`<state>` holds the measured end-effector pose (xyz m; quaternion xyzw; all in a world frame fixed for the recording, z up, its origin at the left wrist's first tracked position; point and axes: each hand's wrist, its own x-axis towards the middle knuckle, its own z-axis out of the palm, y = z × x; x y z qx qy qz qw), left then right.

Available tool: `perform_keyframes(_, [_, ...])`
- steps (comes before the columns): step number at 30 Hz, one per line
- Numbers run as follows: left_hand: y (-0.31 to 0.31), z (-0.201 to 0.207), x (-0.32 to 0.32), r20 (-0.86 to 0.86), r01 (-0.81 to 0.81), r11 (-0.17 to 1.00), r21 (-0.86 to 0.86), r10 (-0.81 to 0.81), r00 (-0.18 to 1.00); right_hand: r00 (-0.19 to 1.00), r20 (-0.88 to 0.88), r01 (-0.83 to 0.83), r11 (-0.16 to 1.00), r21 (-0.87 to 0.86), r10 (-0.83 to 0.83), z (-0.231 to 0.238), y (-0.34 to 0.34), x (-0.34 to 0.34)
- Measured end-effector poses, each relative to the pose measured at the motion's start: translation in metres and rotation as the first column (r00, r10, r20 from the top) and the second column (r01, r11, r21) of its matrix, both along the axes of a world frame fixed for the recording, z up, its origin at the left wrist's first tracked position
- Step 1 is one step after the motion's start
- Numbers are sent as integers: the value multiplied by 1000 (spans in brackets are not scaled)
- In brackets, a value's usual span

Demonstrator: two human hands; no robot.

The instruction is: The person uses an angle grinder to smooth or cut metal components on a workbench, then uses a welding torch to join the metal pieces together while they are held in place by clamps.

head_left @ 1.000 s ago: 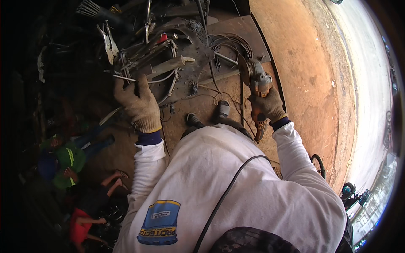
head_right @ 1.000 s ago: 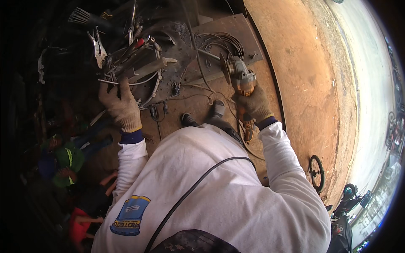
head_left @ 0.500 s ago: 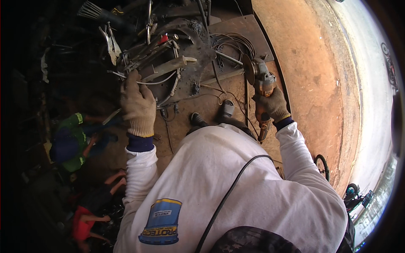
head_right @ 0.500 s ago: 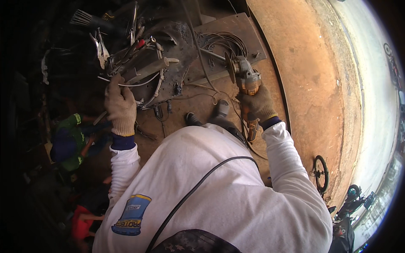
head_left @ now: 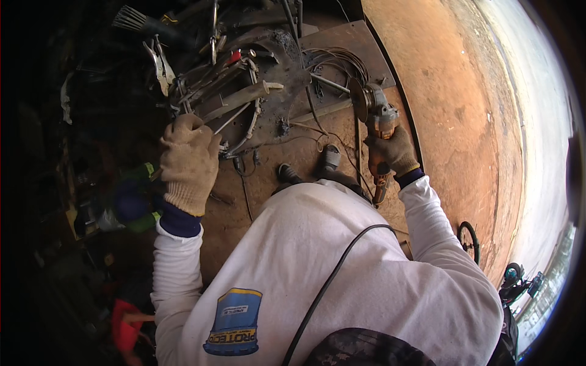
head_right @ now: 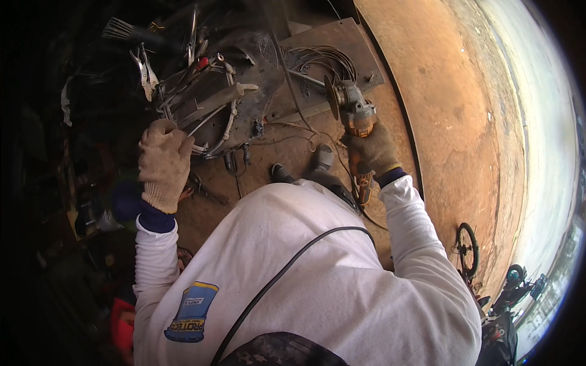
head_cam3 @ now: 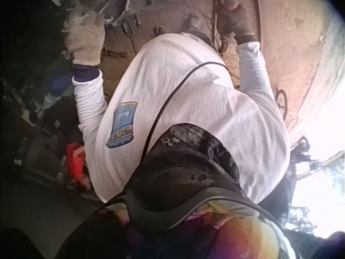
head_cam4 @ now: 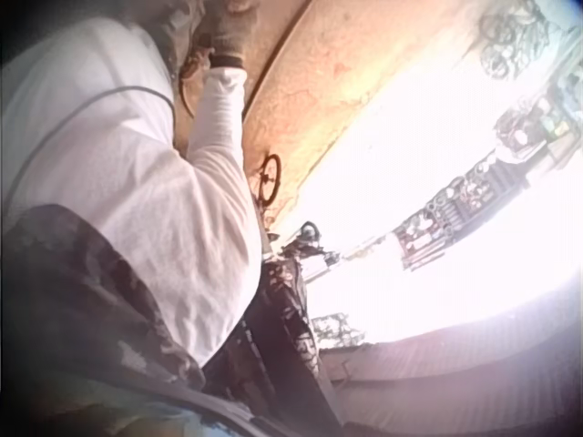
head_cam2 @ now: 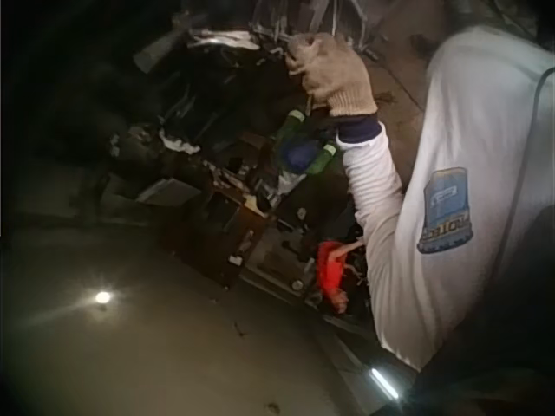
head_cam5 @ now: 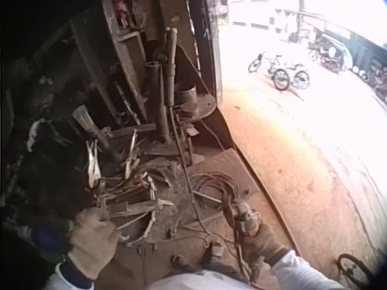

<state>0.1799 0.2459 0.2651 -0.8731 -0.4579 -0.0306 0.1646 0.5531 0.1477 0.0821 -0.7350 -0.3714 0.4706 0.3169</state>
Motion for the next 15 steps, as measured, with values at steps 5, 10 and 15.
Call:
perform_keyframes(5, [-8, -12, 0, 633, 130, 860, -494, 253, 731, 997, -78, 6, 999, 32, -3, -7, -5, 0])
perform_keyframes(10, [-17, -46, 23, 545, 282, 467, -838, 748, 380, 994, -111, 29, 996, 85, -19, 3, -3, -6])
perform_keyframes(15, [-20, -86, 37, 441, 380, 332, -864, 861, 251, 995, -101, -7, 1000, -2, 7, 19, 1, -12])
